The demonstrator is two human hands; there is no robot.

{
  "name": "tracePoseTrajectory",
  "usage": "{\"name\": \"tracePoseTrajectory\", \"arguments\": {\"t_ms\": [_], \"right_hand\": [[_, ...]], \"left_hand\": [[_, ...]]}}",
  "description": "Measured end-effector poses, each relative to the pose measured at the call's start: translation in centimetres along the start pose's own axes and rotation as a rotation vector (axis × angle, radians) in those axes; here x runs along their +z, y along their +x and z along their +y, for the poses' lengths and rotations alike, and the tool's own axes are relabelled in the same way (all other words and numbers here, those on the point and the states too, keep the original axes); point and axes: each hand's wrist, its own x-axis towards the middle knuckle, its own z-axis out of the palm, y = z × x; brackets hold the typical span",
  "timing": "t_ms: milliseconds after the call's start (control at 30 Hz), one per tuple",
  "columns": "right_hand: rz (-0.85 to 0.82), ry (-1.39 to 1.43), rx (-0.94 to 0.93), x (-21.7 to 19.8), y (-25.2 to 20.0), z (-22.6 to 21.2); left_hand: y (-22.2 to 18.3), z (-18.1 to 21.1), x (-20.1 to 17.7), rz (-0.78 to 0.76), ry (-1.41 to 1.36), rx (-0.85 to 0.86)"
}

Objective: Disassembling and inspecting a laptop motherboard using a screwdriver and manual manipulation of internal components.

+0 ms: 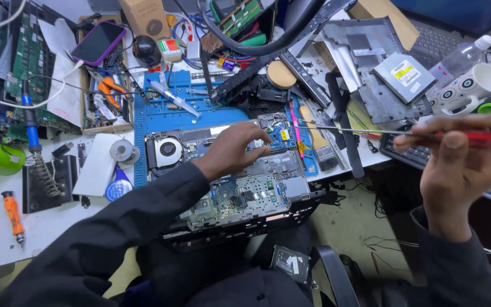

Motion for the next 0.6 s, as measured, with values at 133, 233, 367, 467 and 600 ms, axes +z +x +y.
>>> {"name": "tracePoseTrajectory", "arguments": {"t_ms": [133, 233, 367, 467, 600], "right_hand": [[-0.114, -0.018, 0.015, 2.0, 2.1, 3.8], [-0.171, -0.048, 0.026, 3.9, 3.1, 5.1], [-0.232, -0.021, 0.102, 5.8, 4.2, 5.7], [-0.276, -0.031, 0.09, 6.6, 4.8, 6.7], [-0.334, -0.055, 0.067, 7.3, 5.2, 7.5]], "left_hand": [[2.7, -3.8, 3.2, -0.012, 0.291, 0.199], [3.8, -4.2, 3.9, 0.015, 0.407, 0.301], [4.0, -4.2, 4.4, 0.036, 0.469, 0.371], [4.1, -4.3, 4.3, 0.026, 0.502, 0.379], [3.9, -4.4, 4.2, 0.0, 0.512, 0.417]]}}
